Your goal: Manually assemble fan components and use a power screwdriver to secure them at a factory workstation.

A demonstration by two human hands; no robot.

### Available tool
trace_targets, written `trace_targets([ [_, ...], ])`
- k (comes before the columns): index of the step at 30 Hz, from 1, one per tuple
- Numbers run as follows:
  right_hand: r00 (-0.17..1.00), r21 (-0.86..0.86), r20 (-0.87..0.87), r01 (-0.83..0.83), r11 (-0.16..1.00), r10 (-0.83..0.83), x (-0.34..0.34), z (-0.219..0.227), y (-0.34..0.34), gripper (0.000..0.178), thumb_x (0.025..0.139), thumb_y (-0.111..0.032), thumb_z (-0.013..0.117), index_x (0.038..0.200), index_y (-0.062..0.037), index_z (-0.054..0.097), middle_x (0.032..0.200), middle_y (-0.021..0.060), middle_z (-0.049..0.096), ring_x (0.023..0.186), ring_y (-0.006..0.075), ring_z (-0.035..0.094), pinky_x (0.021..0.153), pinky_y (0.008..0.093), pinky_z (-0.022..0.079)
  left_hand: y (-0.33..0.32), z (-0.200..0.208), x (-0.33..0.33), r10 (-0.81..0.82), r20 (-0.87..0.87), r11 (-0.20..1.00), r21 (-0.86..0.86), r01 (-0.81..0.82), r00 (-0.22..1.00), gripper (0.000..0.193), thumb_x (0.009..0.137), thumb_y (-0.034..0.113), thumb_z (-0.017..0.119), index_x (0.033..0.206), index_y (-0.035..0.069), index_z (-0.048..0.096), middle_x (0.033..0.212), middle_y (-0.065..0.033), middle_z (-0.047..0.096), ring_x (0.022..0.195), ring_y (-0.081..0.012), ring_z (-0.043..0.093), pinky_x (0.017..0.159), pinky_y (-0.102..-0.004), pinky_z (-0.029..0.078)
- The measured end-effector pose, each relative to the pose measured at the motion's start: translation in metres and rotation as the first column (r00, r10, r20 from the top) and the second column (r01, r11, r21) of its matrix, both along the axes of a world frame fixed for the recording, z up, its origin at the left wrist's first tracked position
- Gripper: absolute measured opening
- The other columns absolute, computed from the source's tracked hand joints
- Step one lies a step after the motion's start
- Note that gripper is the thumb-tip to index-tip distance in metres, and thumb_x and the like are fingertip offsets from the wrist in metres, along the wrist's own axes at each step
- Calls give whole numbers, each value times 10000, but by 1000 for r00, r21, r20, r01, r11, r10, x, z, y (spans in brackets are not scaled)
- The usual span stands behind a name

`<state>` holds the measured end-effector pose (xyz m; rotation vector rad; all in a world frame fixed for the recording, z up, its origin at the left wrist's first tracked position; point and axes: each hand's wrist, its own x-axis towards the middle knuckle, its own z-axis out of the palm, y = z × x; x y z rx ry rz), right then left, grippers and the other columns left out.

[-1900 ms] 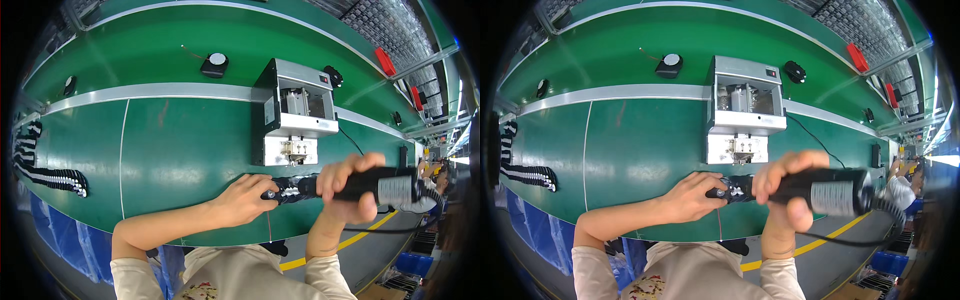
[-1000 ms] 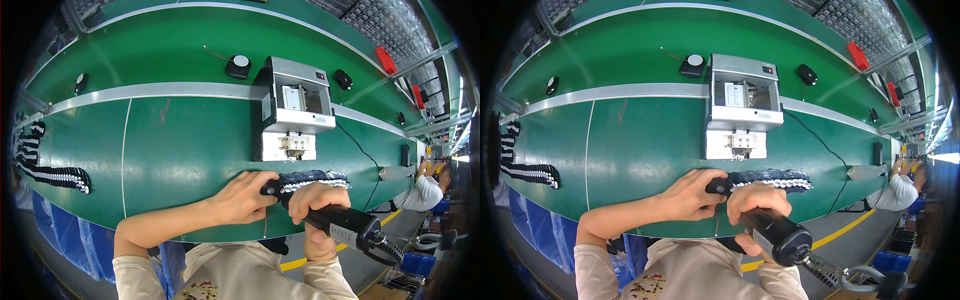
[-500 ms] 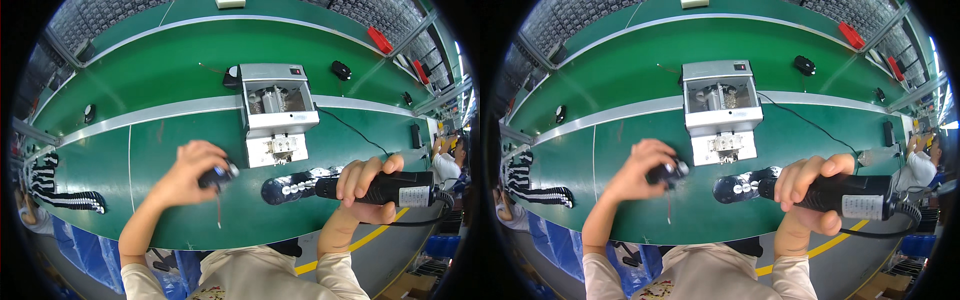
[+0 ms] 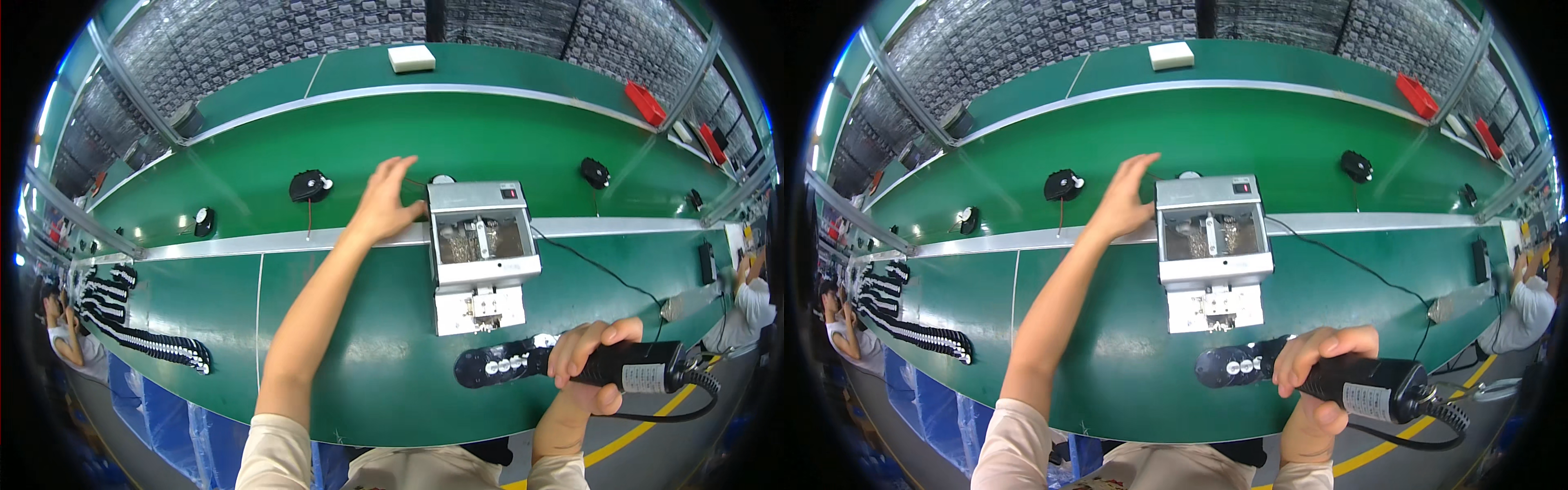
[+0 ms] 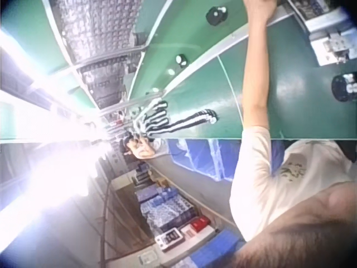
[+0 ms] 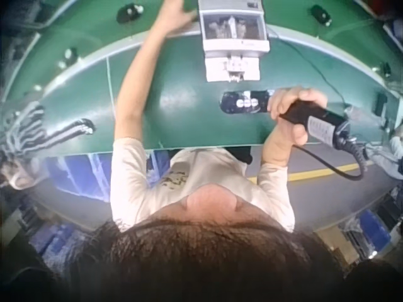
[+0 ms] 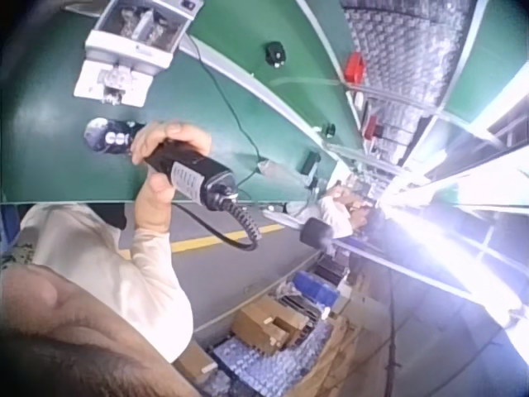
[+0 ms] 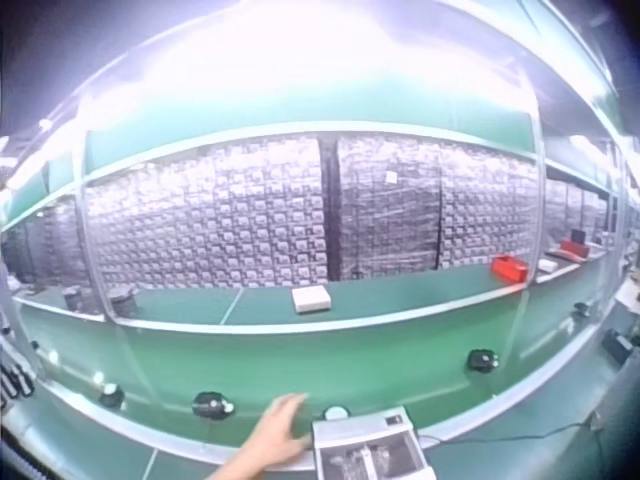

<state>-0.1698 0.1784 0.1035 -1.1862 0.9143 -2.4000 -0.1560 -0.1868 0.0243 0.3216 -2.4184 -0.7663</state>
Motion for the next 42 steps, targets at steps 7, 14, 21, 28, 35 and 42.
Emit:
trace_targets([
  [7,999,30,-11,-53,998,53,7,-7,-10,512,799,-270,750,1103,-2,438,699,112,545,464,200,546,443,330,497,-12,-8,-63,-187,427,980,24,196,885,746,757,325,763,1439,289,461,1477,-84,468,1362,-298,413,1079,-667,156],
  [14,996,157,86,-45,987,32,32,-12,-17,516,755,-299,796,1055,-38,466,670,90,544,453,197,544,443,336,489,9,-12,-95,-142,368,981,-73,180,919,539,807,393,678,1324,260,603,1278,-87,617,1263,-258,485,971,-494,252],
  [21,981,236,156,-147,960,112,35,-24,-18,488,763,-226,816,1100,-45,512,791,102,574,648,211,579,600,359,483,-10,-26,-99,-126,311,978,-119,170,942,396,591,236,783,976,148,754,913,-87,732,888,-264,680,885,-368,404],
  [28,983,271,135,-158,950,125,33,-34,-20,509,760,-216,818,1112,-26,502,789,103,576,656,211,588,605,349,492,-10,2,-83,-33,-74,921,385,59,997,249,883,218,672,1023,25,743,833,-141,734,704,-195,692,678,-298,537],
  [35,987,254,139,-114,960,81,39,-19,-21,511,765,-290,811,1079,-28,505,766,106,566,626,213,573,586,351,482,-32,43,-42,62,-304,865,492,101,951,248,893,232,686,1043,44,745,872,-71,738,763,-139,696,686,-278,563],
  [42,996,-98,-85,-40,994,31,2,29,-31,476,860,-344,675,1136,-41,434,721,77,521,460,146,522,436,320,467,-29,111,102,42,-235,865,494,83,971,295,930,211,623,1085,-32,687,1109,-143,700,1003,-211,672,906,-348,543],
])
